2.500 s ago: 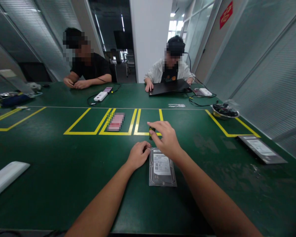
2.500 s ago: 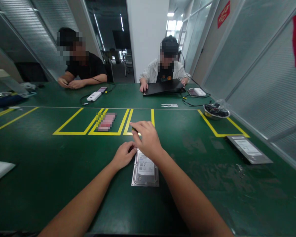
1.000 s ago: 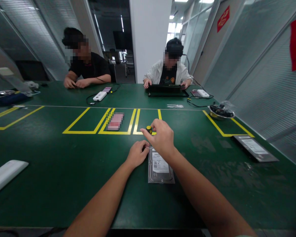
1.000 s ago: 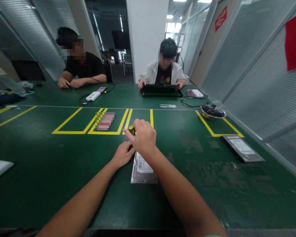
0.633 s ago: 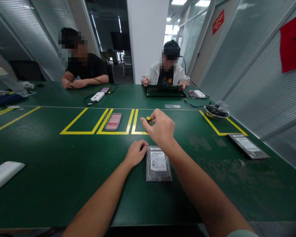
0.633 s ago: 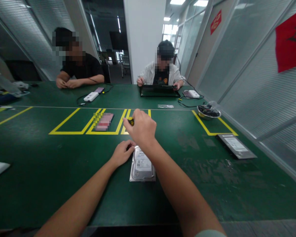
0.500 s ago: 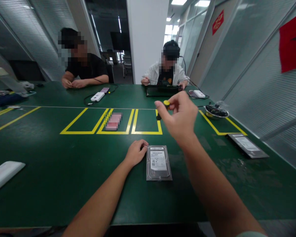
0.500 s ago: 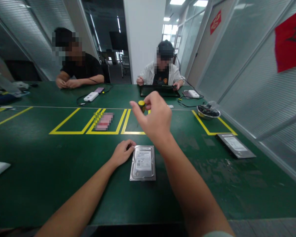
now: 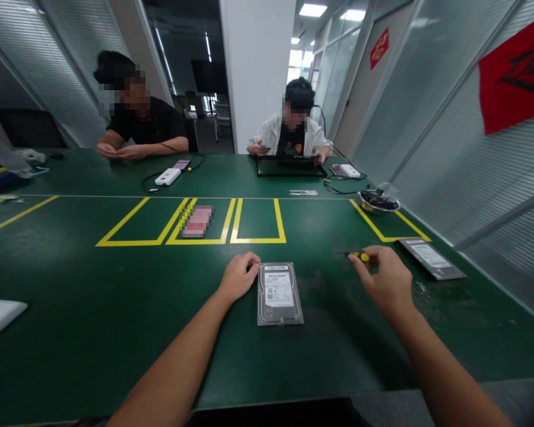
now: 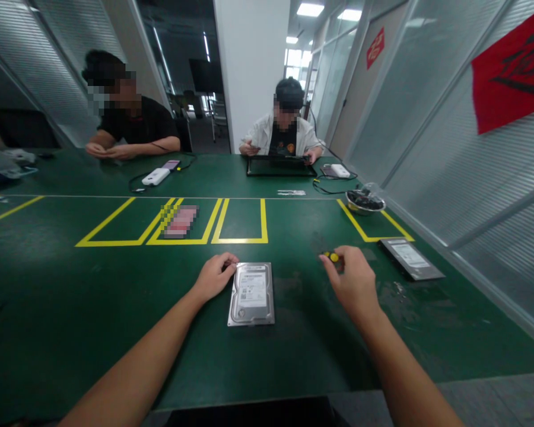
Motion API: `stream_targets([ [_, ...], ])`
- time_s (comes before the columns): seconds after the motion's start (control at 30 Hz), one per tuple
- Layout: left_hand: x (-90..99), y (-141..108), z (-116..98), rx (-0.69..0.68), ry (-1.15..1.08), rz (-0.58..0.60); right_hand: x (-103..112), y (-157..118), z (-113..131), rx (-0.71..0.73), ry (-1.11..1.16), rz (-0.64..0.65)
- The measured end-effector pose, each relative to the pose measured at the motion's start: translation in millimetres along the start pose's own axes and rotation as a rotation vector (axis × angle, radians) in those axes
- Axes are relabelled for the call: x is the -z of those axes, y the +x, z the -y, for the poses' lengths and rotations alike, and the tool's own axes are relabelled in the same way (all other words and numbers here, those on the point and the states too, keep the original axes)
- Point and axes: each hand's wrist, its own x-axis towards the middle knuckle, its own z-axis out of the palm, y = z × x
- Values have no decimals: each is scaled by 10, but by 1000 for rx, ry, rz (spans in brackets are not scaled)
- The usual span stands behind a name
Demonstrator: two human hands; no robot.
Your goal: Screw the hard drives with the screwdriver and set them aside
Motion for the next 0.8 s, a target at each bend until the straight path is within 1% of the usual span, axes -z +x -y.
stream_targets([
  [0.13,-1,6,-15,3,7,-4,-66,-503,-320,-104,-106,135],
  [0.2,0,4,-23,1,13,-7,-75,-671,-410,-113,-170,201],
  [0.27,4,-2,-32,-8,16,-9,-76,-773,-429,-91,-241,275],
  [0.33,9,-9,-39,-14,17,-10,-65,-807,-380,-105,-346,342],
  [0.4,14,-14,-46,-13,16,-10,-34,-780,-296,-160,-419,399],
  [0.47,16,-17,-48,-11,14,-9,22,-711,-249,-211,-413,426],
  [0.53,15,-17,-48,-10,14,-8,101,-627,-312,-248,-380,408],
  [0.6,11,-15,-44,-8,15,-8,190,-552,-526,-279,-389,383],
  [0.7,6,-13,-38,-7,10,-6,310,-477,-1055,-348,-461,395],
  [0.77,3,-13,-36,-9,6,-8,356,-441,-1415,-458,-478,479],
  [0.8,2,-14,-36,-11,5,-9,367,-425,-1560,-498,-450,531],
])
